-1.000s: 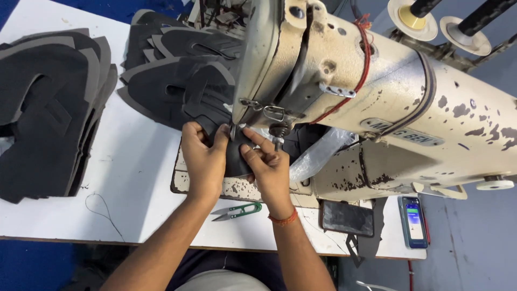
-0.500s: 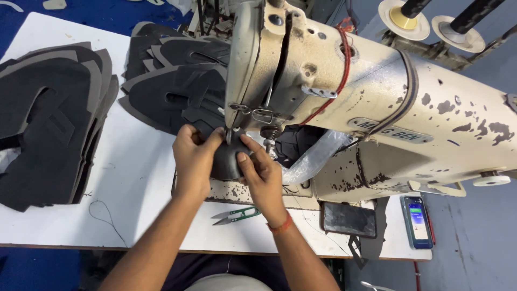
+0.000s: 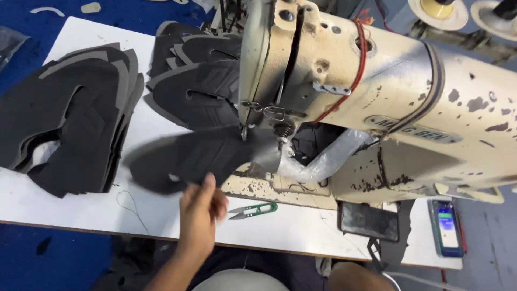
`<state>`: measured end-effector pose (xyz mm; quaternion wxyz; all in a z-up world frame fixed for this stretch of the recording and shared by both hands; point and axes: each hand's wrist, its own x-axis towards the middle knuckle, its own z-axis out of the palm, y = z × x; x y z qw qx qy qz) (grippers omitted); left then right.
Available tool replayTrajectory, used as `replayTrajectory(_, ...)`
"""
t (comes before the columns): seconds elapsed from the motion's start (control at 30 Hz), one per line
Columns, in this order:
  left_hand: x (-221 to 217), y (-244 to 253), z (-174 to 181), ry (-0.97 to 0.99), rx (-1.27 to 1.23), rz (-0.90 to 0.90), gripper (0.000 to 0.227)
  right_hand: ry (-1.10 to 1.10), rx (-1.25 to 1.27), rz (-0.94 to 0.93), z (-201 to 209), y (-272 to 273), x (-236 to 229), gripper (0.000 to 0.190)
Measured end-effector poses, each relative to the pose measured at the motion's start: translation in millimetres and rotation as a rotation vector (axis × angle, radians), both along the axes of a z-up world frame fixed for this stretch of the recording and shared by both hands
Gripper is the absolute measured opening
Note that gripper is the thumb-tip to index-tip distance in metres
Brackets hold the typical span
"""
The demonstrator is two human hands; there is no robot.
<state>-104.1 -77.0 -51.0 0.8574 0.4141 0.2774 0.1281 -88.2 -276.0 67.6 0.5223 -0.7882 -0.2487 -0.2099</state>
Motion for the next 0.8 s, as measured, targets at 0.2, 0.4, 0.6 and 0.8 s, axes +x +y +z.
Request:
replayTrajectory(0.2, -40, -1, 43, 0.08, 0.385, -0.423, 0.019, -0.157, -0.083, 0.022, 4, 15, 4, 0.036)
replayTrajectory(0.4, 17, 51, 106, -0.299, 1.516, 0.07, 0.021, -0.25, -0.203, -0.03, -5, 20, -3, 0.036)
replayTrajectory(0.6, 79, 78, 58, -0.232, 1.033, -0.43, 0.045, -0.219, -0.396, -0.057, -25, 46, 23, 0.04)
replayTrajectory(0.8, 89, 67, 63, 0.059, 0.622, -0.594, 0.025, -0.089, -0.526, -0.046, -38, 64, 69, 0.038)
